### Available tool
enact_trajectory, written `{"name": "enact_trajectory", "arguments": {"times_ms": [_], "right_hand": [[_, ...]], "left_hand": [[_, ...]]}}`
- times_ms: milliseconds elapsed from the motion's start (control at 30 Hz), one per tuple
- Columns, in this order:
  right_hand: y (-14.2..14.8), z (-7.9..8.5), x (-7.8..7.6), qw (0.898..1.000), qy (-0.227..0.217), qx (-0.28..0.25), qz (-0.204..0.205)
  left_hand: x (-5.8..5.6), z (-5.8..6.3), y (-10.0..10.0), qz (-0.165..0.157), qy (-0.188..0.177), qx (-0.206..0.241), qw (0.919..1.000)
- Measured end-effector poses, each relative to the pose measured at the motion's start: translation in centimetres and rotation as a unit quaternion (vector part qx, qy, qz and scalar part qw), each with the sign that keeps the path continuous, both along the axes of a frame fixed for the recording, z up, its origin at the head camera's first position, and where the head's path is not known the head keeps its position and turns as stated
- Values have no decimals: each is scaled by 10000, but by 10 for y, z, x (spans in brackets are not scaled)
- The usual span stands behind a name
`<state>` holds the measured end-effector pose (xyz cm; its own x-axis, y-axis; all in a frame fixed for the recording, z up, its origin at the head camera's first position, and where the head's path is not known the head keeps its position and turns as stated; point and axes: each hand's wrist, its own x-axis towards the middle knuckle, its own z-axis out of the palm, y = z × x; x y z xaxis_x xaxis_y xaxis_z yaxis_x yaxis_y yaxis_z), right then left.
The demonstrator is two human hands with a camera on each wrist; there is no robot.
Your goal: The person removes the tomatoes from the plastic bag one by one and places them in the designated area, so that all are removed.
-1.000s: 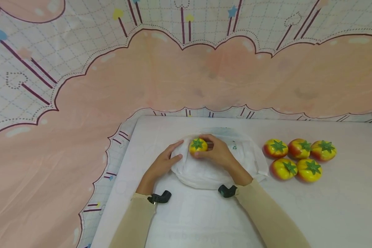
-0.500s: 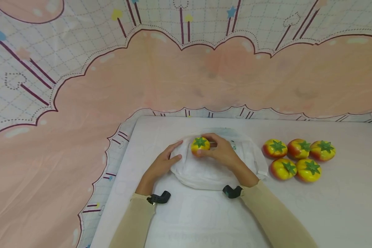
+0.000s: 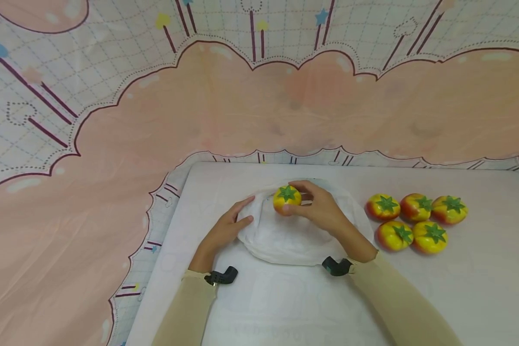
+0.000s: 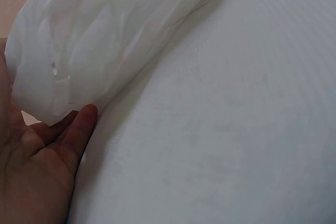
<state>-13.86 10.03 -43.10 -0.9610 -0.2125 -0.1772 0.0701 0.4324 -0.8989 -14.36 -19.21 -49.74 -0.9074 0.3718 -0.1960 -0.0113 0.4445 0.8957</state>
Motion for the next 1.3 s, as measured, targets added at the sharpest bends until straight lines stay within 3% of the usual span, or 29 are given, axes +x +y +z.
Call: {"name": "enact_trajectory", "arguments": {"times_ms": [300,833,1300], "right_hand": [[14,12,7,10000,43,-22,2],[33,14,14,9999,127,-49,22],[67,23,25,9995,-22,92,-296]], "left_hand": [[1,1,0,8,8,-45,10000],[1,5,2,61,-66,-86,9999],[1,0,0,88,-121,-122,9998]]}}
